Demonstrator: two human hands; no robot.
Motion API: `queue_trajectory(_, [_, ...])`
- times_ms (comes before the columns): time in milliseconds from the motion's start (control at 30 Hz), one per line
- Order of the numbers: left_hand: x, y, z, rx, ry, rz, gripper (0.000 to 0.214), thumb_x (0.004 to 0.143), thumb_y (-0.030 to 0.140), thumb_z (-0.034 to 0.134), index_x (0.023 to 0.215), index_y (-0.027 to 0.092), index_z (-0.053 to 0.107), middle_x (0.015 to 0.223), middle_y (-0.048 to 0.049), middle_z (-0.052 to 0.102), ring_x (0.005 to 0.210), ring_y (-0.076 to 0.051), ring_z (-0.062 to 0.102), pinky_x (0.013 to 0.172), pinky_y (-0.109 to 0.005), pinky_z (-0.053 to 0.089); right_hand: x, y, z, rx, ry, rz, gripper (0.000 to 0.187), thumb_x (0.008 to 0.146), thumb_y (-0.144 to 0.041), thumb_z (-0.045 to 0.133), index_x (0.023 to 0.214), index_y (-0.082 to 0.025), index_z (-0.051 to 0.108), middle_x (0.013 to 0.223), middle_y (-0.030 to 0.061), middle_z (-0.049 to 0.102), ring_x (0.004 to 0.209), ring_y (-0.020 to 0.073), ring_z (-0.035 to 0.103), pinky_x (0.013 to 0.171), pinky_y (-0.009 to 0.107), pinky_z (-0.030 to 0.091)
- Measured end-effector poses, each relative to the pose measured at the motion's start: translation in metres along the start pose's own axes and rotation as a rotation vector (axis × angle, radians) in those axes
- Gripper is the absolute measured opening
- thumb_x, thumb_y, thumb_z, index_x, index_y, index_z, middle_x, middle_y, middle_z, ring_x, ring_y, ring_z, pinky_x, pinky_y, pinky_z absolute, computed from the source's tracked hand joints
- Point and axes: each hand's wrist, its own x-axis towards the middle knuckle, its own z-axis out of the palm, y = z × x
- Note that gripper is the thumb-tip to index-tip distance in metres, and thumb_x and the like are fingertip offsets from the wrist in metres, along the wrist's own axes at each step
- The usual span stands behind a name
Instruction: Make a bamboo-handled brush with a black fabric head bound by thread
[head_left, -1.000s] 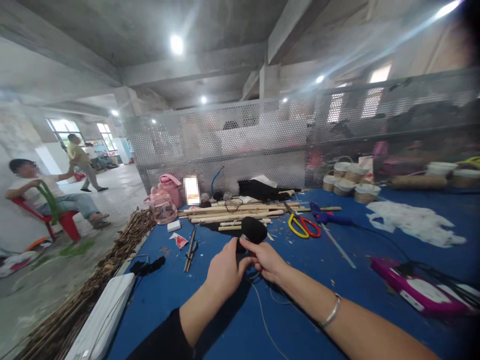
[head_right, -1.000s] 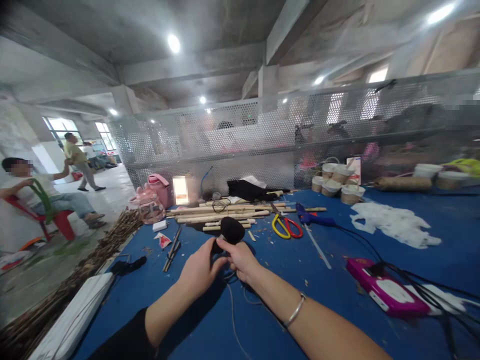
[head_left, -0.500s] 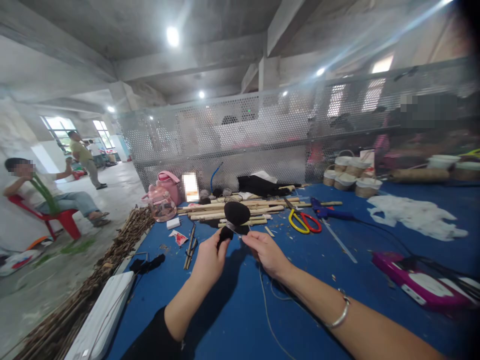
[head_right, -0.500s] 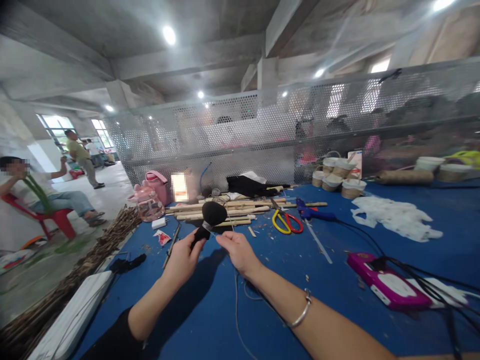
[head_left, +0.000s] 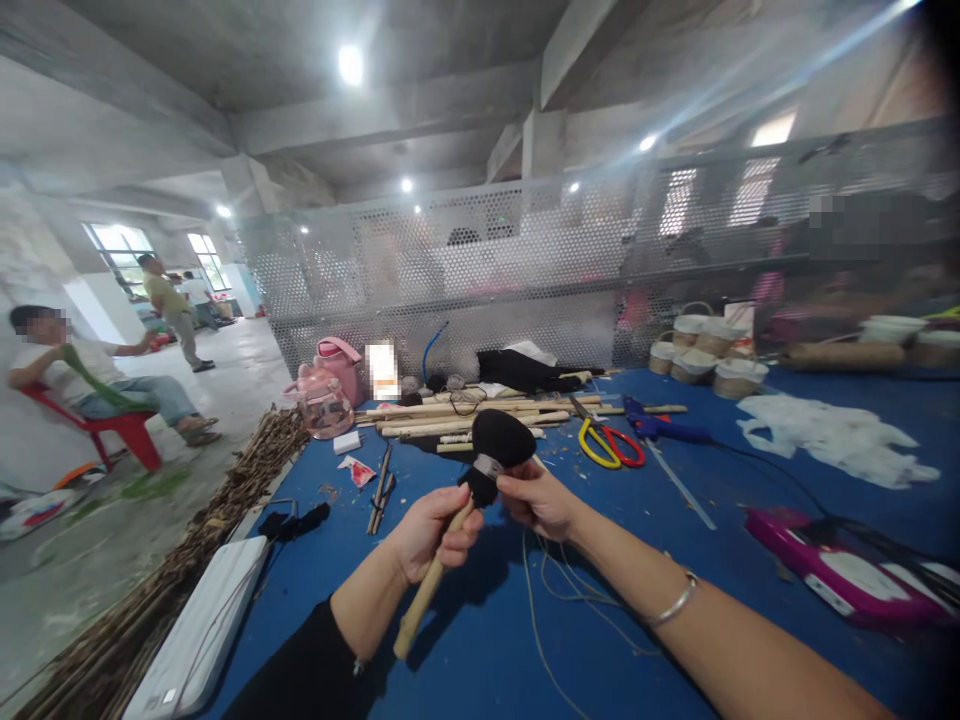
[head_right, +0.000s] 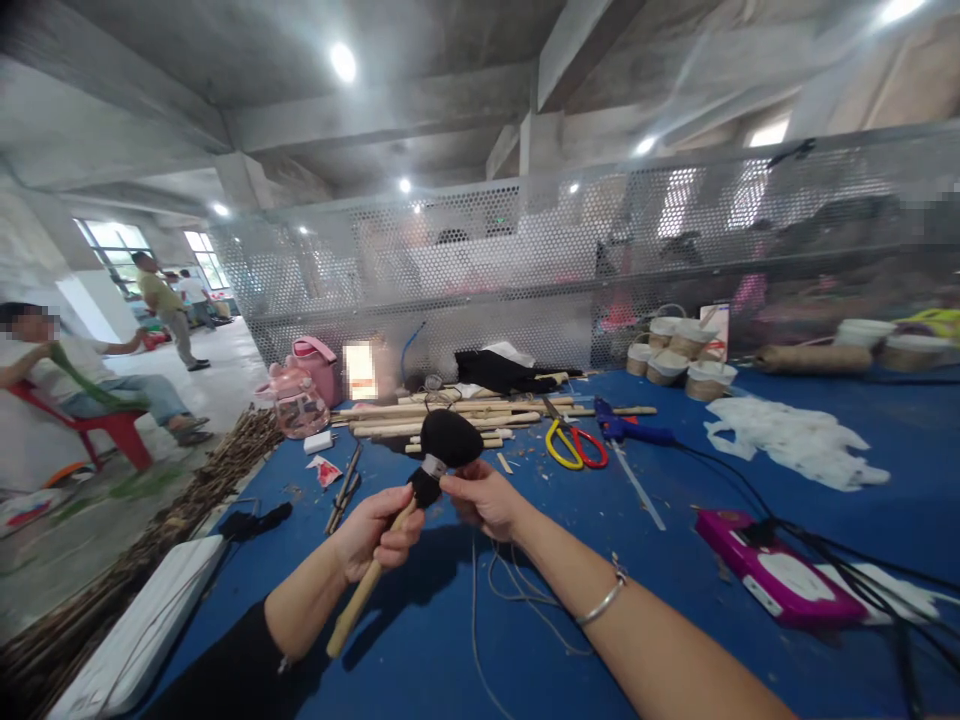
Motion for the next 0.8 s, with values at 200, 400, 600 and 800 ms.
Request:
queue_trajectory(200, [0.01,-0.002,-0.016,0.481,0.302,0.087,0.042,0.083,0.047,0.048,0.101,0.01,0.056,0.075,-0.0083,0.062,0.058,-0.015,0.057,0.053,-0.026,0.046,0.005,0.012,-0.003,-0.001,0.097,0.079,0.047,0.051,-0.049,0.08,0.065,-0.017,0.048,0.039,-0.0126,0.025,0.036,0.0009,0.012,0.035,0.019,0.005])
queue_trajectory(400, [0.003,-0.011,0.003,1.343,0.758,0.839,0.043,0.084,0.033,0.048,0.122,0.013,0.049,0.126,-0.016,0.051,0.12,-0.025,0.045,0.103,-0.043,0.032,0.005,0.01,0.02,-0.034,0.193,0.074,0.05,0.055,-0.054,0.076,0.075,-0.018,0.046,0.04,-0.0146,0.02,0.036,0.0019,0.008,0.035,0.019,0.002])
queue_trajectory(600, [0.003,-0.032,0.02,1.389,0.642,0.437,0.06,0.083,0.023,0.044,0.14,0.012,0.03,0.135,-0.0209,0.044,0.117,-0.031,0.05,0.094,-0.041,0.04,0.0,0.014,0.027,-0.062,0.237,0.051,0.05,0.056,-0.059,0.071,0.073,-0.018,0.047,0.037,-0.0145,0.018,0.035,0.0024,0.008,0.036,0.02,0.003])
queue_trajectory(800, [0.008,-0.023,0.007,1.253,0.572,0.466,0.053,0.085,0.018,0.038,0.138,0.015,0.037,0.127,-0.0169,0.054,0.114,-0.026,0.052,0.096,-0.037,0.038,0.004,0.016,0.019,-0.227,0.249,0.055,0.048,0.063,-0.062,0.064,0.064,-0.02,0.043,0.039,-0.0127,0.019,0.035,0.0037,0.011,0.037,0.022,0.005])
